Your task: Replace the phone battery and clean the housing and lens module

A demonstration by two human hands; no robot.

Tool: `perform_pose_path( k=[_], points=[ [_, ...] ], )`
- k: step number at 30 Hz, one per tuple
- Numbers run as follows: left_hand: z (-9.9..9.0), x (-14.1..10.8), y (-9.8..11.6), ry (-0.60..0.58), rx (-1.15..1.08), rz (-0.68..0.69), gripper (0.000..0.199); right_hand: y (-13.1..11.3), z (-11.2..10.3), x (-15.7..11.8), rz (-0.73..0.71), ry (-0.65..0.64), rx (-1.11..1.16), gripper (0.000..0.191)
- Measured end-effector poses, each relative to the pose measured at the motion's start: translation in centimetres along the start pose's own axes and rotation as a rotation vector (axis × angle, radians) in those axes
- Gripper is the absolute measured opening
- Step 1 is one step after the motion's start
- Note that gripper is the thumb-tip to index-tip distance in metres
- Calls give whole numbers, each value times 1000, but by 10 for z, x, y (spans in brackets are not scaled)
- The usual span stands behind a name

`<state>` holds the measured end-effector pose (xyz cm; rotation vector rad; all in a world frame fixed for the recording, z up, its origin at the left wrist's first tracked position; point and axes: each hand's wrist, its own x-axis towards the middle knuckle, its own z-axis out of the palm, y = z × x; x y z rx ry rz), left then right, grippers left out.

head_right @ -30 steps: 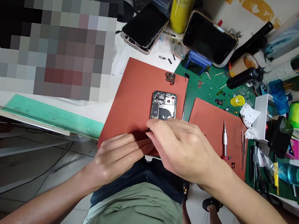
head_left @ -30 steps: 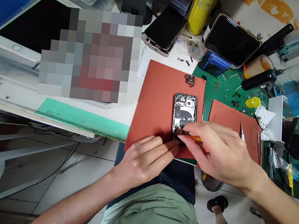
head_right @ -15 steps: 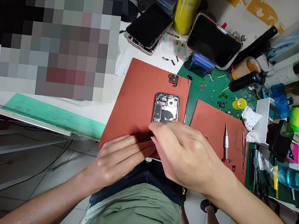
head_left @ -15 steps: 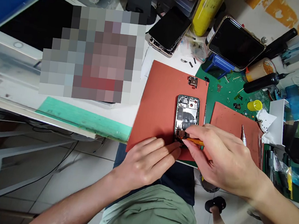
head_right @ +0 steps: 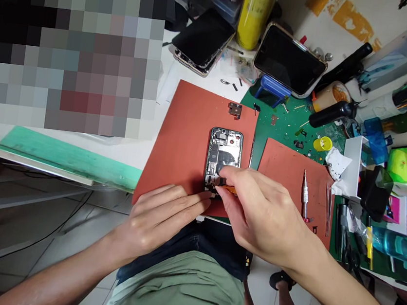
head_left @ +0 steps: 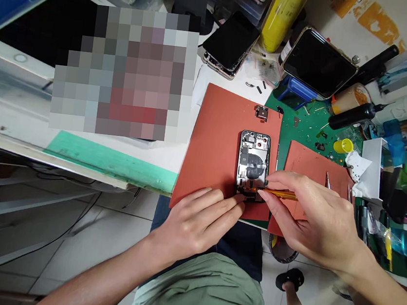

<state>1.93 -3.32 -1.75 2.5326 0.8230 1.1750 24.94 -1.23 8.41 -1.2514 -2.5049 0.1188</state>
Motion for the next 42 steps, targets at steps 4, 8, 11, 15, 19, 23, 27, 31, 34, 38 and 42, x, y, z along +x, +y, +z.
perform_pose_path(
  k=[4, 8, 11, 15, 19, 23, 27, 31, 34, 38, 42],
  points=[
    [1, -1, -1, -6, -5, 1, 26, 1, 0, -1, 1, -4, 11, 17],
    [0, -1, -1, -6, 1, 3, 25, 1, 1, 0, -1, -8, 17, 17],
    [-2, -2, -1, -3, 0, 3, 25, 0, 0, 1, -4, -10, 5, 18],
    [-2, -2, 0, -8, 3, -2, 25, 0, 0, 2, -3, -19, -4, 18],
    [0, -1, -1, -4, 14, -2, 24, -1, -1, 4, -6, -17, -9, 18],
    [1, 0, 0, -16, 7, -18, 21, -1, -1, 4, -15, -40, -34, 17],
    [0, 1, 2, -10, -6, -35, 15, -2, -2, 7, -57, -71, -40, 11],
    [0, 0, 2, -8, -16, -21, 20, -3, -6, 13, -111, -143, -32, 11],
    [0, 0, 1, -5, -35, -23, 25, -3, -10, 18, -151, -241, 4, 20],
    [1, -1, 0, 3, -33, -22, 25, -3, -9, 20, -179, -207, -2, 19],
    [0, -2, 0, 34, -18, 6, 22, -3, -7, 20, -199, -179, -19, 18]
  ],
)
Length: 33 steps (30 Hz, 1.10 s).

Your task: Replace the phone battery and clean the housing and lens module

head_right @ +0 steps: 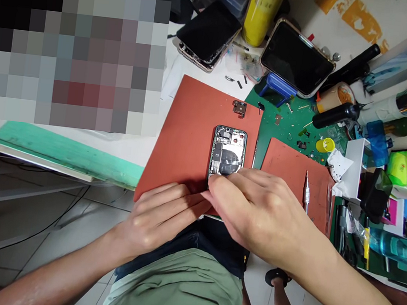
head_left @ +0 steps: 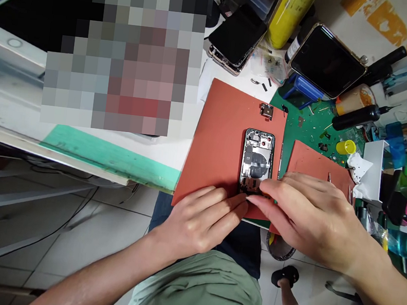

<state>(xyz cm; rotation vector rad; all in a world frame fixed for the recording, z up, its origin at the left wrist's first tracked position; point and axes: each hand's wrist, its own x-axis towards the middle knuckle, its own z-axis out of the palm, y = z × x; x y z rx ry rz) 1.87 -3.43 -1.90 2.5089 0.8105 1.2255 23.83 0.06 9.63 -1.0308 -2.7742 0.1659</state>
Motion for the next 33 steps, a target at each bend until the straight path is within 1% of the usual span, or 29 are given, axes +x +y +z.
perform_pose_path(
  k=[3, 5, 7, 10, 12, 15, 17, 19, 22, 25, 27, 30, 33],
  points=[
    [-1, 0, 0, -29, 14, -15, 24, 0, 0, 0, 12, -16, 15, 23],
    [-2, 1, 1, -52, 10, -34, 26, 1, -1, -1, 27, -59, 36, 25],
    [-2, 0, 2, -61, 4, -45, 26, 2, -1, 0, 42, -86, 51, 21],
    [-3, 0, 4, -69, -28, -69, 24, 2, 0, 1, 54, -38, 29, 12],
    [-7, 0, 4, -62, -73, -124, 25, 2, 1, 2, 46, -7, 25, 12],
    [-17, 6, -1, -53, -87, -214, 28, 1, 0, 2, 51, -38, 68, 15],
    [-23, 13, -8, -95, -98, -229, 27, 1, -1, 1, 65, -55, 86, 17],
    [-27, 20, -15, -165, -142, -208, 25, 1, 0, 0, 77, -51, 87, 17],
    [-27, 29, -22, -256, -162, -161, 23, 1, 2, -6, 104, -10, 77, 15],
    [-25, 32, -24, -294, -126, -149, 23, 2, 4, -15, 191, 71, 38, 12],
    [-24, 32, -24, -290, -99, -151, 23, 2, 5, -20, 247, 131, 21, 14],
    [-23, 30, -24, -270, -34, -165, 24, 3, 5, -24, 280, 213, 52, 16],
    [-22, 26, -23, -250, -10, -196, 26, 3, 5, -27, 308, 261, 100, 19]
  ],
)
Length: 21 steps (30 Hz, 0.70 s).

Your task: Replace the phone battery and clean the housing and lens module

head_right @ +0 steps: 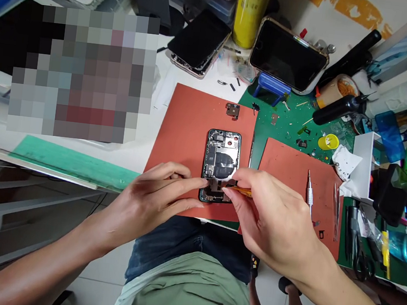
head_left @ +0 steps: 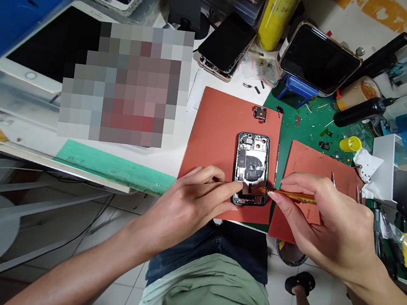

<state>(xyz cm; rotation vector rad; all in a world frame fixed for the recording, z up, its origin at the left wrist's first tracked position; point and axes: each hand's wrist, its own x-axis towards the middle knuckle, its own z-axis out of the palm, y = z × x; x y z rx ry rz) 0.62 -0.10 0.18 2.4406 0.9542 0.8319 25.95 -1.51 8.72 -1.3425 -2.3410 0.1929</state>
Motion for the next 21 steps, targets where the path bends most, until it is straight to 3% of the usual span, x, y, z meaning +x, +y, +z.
perform_pose_path(
  k=[11, 21],
  points=[
    [3, -3, 1, -52, -17, -67, 34, 0, 9, -2, 15, -9, 86, 16],
    [2, -6, -2, -16, -101, -78, 41, -7, 6, -10, 63, 14, 112, 16]
  ],
)
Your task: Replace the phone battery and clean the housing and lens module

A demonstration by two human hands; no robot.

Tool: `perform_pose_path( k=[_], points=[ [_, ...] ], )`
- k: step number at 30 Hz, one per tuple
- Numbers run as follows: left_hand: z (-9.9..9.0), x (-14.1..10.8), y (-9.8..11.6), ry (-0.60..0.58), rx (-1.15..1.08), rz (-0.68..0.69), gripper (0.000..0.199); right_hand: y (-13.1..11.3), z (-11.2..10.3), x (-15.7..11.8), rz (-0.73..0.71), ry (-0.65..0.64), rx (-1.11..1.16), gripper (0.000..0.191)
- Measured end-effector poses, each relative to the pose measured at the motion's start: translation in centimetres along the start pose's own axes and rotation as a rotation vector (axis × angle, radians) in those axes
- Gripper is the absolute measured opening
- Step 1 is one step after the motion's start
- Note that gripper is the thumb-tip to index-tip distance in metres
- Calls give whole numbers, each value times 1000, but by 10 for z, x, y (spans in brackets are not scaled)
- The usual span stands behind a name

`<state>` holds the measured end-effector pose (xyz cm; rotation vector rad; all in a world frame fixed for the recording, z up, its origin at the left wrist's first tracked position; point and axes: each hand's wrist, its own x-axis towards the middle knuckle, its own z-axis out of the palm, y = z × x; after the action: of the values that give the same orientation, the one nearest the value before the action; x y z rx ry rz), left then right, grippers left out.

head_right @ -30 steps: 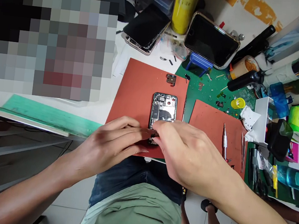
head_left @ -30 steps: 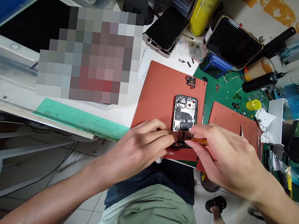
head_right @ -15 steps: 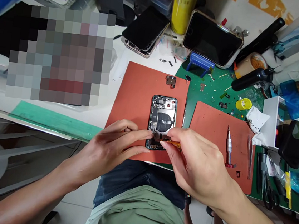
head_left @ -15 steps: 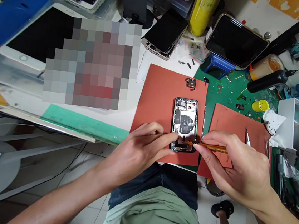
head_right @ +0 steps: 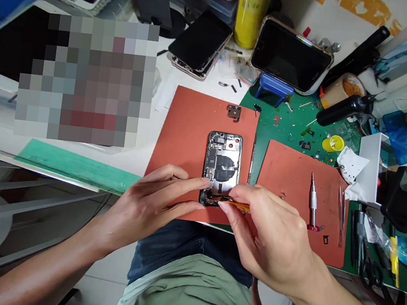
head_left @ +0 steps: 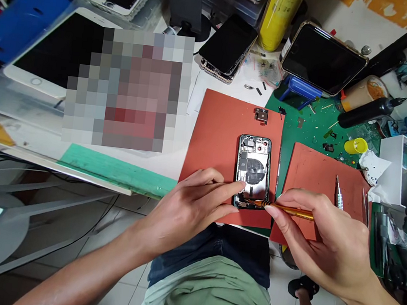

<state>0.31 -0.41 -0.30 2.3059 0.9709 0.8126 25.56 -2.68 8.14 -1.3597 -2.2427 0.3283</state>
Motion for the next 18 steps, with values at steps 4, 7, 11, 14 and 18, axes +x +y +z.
perform_pose_path(
  k=[4, 7, 11, 14, 18],
  points=[
    [1, 0, -2, 27, 27, 36, 42, -1, -2, -1, -15, 3, 14, 19],
    [2, 1, -3, 16, 78, 78, 41, -2, -8, -6, 26, 67, 29, 23],
    [-1, 2, 1, 0, 29, 58, 43, -1, -18, -30, 265, 247, 0, 19],
    [-12, 6, 6, 10, -52, 34, 42, 1, -16, -54, 520, 474, 71, 19],
    [-37, 23, 3, -58, -19, 143, 40, 4, 4, -75, 725, 697, 218, 19]
  ],
)
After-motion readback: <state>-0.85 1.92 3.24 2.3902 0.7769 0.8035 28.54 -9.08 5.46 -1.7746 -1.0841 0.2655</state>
